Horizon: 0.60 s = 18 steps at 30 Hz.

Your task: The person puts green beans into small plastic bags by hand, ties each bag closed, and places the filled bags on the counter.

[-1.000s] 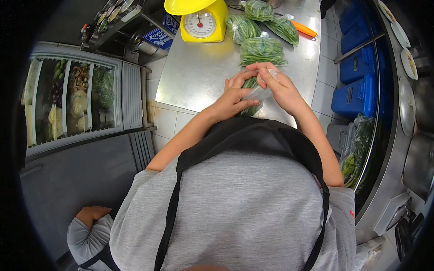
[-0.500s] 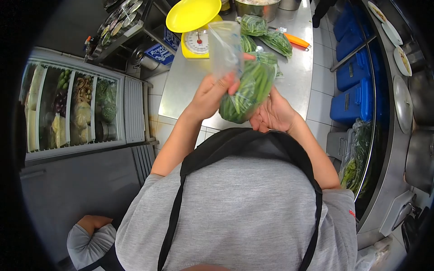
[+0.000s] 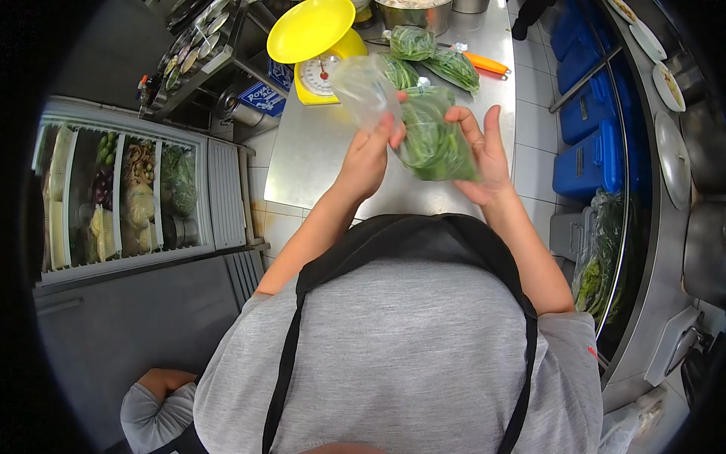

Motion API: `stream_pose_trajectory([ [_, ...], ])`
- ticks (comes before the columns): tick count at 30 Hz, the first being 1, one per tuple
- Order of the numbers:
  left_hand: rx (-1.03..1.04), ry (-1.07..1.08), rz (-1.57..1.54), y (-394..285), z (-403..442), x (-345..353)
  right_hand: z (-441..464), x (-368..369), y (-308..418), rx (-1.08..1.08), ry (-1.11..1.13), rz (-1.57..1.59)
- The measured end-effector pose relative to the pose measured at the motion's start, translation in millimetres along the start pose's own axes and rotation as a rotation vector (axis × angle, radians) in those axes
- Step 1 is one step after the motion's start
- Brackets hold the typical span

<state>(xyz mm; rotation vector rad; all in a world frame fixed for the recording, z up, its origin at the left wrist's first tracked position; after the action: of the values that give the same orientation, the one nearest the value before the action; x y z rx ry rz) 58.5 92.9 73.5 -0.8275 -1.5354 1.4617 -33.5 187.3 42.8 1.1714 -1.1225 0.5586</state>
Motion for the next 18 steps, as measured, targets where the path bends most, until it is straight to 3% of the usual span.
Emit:
stream_pose_trajectory([
  [2,-0.041,-0.111,-0.170,3.8,7.0,-7.0,1.4,-3.1,-0.1,-0.041,0.043,-0.003],
  [4,-0.146,-0.212,-0.304,12.0,12.3,-17.3,1.7,1.8,4.6,-0.165,0.203,-0.218],
  [7,-0.189,-0.265,-0.160,4.6,8.6,-18.7,-6.0,-10.7,1.7,-0.186,0.177,-0.371],
  [11,-0.280,-0.170,-0.378,3.8,2.2,-23.3,-15.2,9.6,5.2,-0.205,0.114,-0.063],
  [13,0.103,-0.017,-0.023,-25.5,-5.1,-13.6,-16.4,-1.5,-7.3,0.088,-0.183,-0.285],
  [14,0.100,-0.010,-0.023,-27.4,-8.5,-8.0,-19.4,-4.1,-19.2,0.234,-0.181,-0.317],
  [15,0.130,0.007,0.045,-31.5,-11.9,0.0,-19.9,-13.1,-20.9,0.226,-0.184,-0.316],
  [17,0.164,0.022,0.115,-31.8,-12.0,4.8,-31.7,-0.1,-43.4,0.569,0.322,-0.020],
  [18,0.135,0.028,0.148,-24.7,-10.9,3.4,-30.9,8.0,-40.4,0.521,0.192,-0.106],
])
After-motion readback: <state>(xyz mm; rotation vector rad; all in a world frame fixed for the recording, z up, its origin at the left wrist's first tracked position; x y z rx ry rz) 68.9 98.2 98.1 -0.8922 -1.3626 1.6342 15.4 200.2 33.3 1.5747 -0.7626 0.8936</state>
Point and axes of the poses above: each hand's wrist, its own z-axis towards the middle knuckle, its own x-axis out of the palm, y = z × x, the point moved 6 cm from there along z, towards the middle knuckle, and after that the axes turned 8 degrees about -x, right-handed, at the moved point
